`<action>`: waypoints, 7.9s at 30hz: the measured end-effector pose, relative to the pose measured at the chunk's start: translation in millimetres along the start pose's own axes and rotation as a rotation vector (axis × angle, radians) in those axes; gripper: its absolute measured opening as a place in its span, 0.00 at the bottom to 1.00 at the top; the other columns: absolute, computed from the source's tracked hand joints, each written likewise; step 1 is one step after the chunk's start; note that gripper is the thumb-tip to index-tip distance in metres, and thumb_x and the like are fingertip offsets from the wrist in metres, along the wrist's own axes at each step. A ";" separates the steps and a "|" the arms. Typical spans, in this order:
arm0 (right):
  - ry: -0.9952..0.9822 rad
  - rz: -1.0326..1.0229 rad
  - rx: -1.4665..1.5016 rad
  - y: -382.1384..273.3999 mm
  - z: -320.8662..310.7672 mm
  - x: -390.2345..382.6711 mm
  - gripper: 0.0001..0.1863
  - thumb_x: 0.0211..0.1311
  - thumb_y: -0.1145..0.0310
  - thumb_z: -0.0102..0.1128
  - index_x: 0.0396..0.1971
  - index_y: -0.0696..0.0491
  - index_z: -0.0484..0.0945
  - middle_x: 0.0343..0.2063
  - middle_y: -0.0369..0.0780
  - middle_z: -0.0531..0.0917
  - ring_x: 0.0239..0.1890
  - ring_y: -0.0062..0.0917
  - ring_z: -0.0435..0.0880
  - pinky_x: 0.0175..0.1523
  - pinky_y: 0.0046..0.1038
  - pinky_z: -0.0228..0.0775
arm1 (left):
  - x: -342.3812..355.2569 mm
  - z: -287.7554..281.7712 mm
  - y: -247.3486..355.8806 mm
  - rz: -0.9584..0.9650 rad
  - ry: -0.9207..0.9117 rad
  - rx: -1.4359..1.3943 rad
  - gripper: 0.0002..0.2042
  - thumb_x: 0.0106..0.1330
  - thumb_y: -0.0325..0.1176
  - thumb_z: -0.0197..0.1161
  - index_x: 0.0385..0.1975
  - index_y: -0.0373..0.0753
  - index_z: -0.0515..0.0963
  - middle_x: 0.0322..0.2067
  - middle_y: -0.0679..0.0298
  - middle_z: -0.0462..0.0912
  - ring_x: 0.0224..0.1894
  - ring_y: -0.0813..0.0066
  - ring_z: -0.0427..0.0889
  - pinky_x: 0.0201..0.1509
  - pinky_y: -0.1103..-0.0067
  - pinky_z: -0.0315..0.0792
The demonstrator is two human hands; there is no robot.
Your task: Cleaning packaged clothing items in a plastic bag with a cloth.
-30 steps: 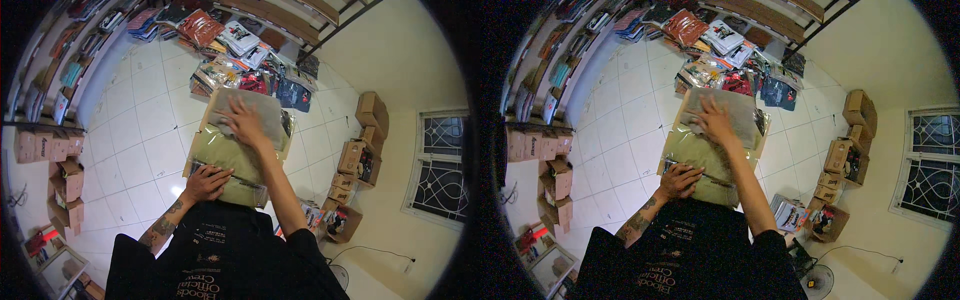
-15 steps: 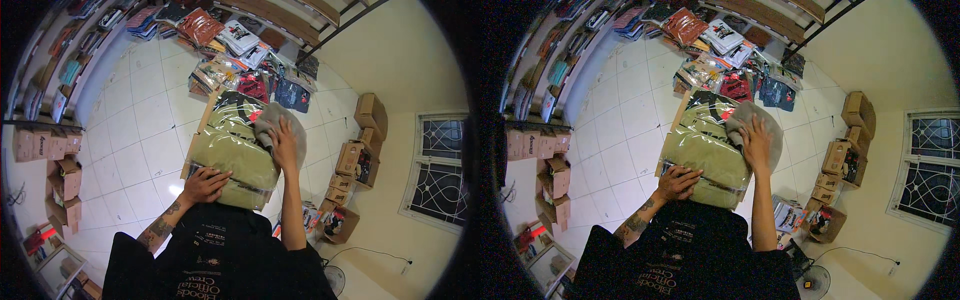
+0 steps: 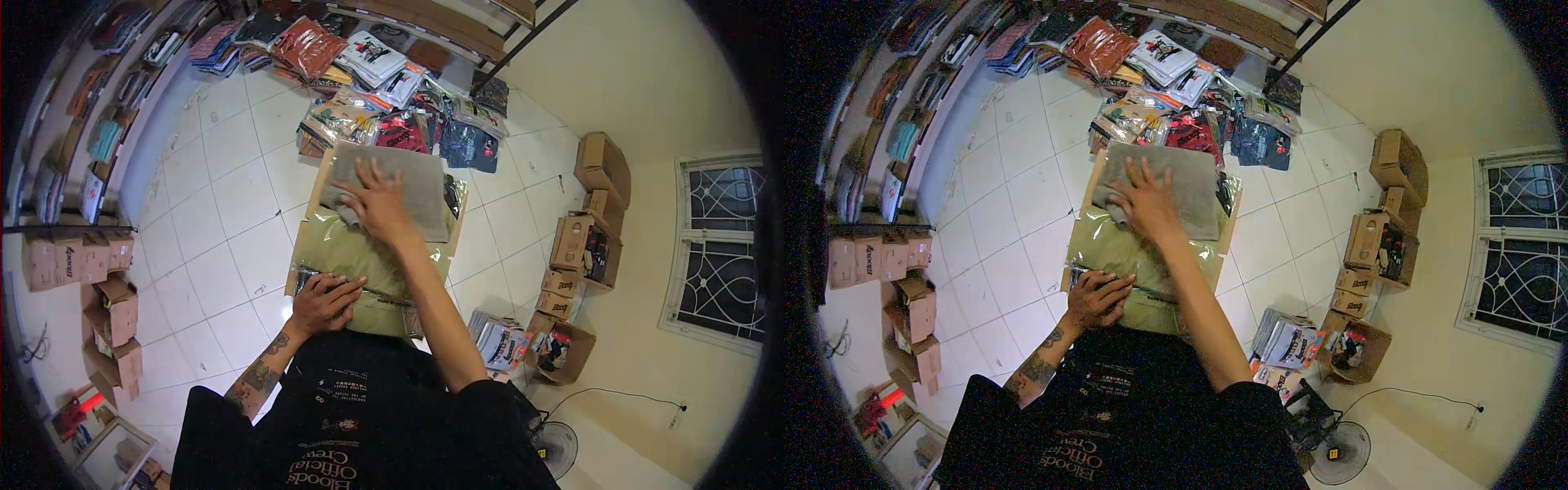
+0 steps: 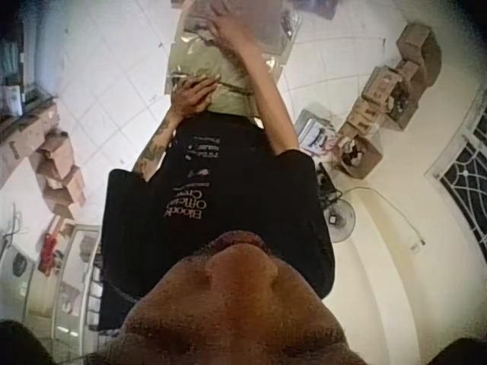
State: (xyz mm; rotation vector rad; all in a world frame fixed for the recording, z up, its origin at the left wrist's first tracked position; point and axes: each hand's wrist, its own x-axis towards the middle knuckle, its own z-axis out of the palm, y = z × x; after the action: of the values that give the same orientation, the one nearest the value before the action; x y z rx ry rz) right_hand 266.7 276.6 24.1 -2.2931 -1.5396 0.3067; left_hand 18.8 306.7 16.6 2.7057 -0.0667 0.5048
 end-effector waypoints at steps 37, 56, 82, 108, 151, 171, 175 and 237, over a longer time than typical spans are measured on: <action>-0.054 -0.133 0.254 -39.2 -28.7 -92.5 0.22 0.68 0.66 0.58 0.61 0.37 0.77 0.67 0.33 0.73 0.74 0.34 0.63 0.76 0.55 0.46 | -5.4 4.2 -1.2 -0.057 -0.049 -0.068 0.14 0.57 0.38 0.68 0.45 0.47 0.83 0.48 0.71 0.83 0.51 0.66 0.76 0.60 0.68 0.67; 0.911 0.854 0.794 11.1 -69.6 -231.7 0.30 0.81 0.51 0.39 0.52 0.66 0.76 0.45 0.46 0.84 0.48 0.27 0.79 0.56 0.29 0.70 | 100.8 -69.1 -15.3 -0.222 0.266 0.055 0.19 0.62 0.30 0.68 0.55 0.46 0.79 0.60 0.66 0.77 0.62 0.62 0.69 0.67 0.66 0.57; 0.066 0.016 -0.006 -57.9 3.0 -157.3 0.39 0.55 0.44 0.68 0.69 0.28 0.67 0.77 0.37 0.55 0.79 0.46 0.45 0.71 0.72 0.29 | -65.9 -73.7 -39.9 -0.154 -0.364 -0.061 0.36 0.57 0.39 0.70 0.69 0.46 0.68 0.72 0.65 0.64 0.69 0.59 0.66 0.73 0.60 0.60; 0.916 0.377 0.287 -22.9 -62.7 -240.8 0.30 0.47 0.81 0.52 0.57 0.59 0.77 0.55 0.51 0.80 0.56 0.39 0.82 0.61 0.35 0.72 | 89.2 6.2 -110.8 -0.612 0.163 -0.110 0.18 0.71 0.44 0.60 0.38 0.30 0.80 0.26 0.42 0.81 0.31 0.41 0.81 0.36 0.57 0.73; 0.023 -0.312 0.101 -49.0 -1.8 -126.4 0.42 0.44 0.62 0.69 0.67 0.33 0.71 0.75 0.35 0.59 0.78 0.34 0.52 0.78 0.55 0.39 | 101.5 -18.6 -129.4 -0.912 -0.181 -0.917 0.23 0.79 0.48 0.51 0.54 0.32 0.79 0.43 0.68 0.85 0.44 0.82 0.79 0.52 0.82 0.73; -0.116 -0.172 0.246 -27.4 -7.7 -227.2 0.41 0.44 0.64 0.69 0.66 0.32 0.73 0.75 0.35 0.60 0.78 0.35 0.53 0.78 0.55 0.41 | 98.1 -10.5 -121.6 -0.856 -0.066 -0.876 0.25 0.80 0.51 0.47 0.50 0.32 0.79 0.38 0.68 0.83 0.41 0.83 0.76 0.49 0.80 0.72; -0.088 -0.028 0.249 -8.8 -9.8 -266.4 0.39 0.43 0.71 0.65 0.63 0.34 0.76 0.74 0.36 0.62 0.78 0.39 0.54 0.77 0.58 0.40 | 90.0 -19.3 -115.9 -0.806 -0.041 -0.834 0.25 0.80 0.51 0.47 0.51 0.32 0.79 0.39 0.68 0.82 0.43 0.83 0.76 0.51 0.80 0.71; 0.369 0.134 -0.045 -23.7 18.9 24.5 0.26 0.65 0.58 0.59 0.62 0.46 0.76 0.70 0.47 0.66 0.73 0.47 0.60 0.73 0.61 0.45 | -42.7 -72.0 -77.6 -1.197 0.363 -1.017 0.21 0.78 0.47 0.48 0.56 0.36 0.75 0.43 0.61 0.80 0.44 0.74 0.78 0.50 0.76 0.74</action>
State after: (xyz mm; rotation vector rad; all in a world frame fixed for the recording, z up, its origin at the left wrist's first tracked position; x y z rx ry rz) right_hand 249.0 310.6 17.2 -2.3291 -1.2237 -0.1154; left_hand -36.5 404.8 35.2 1.2685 1.0121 0.3758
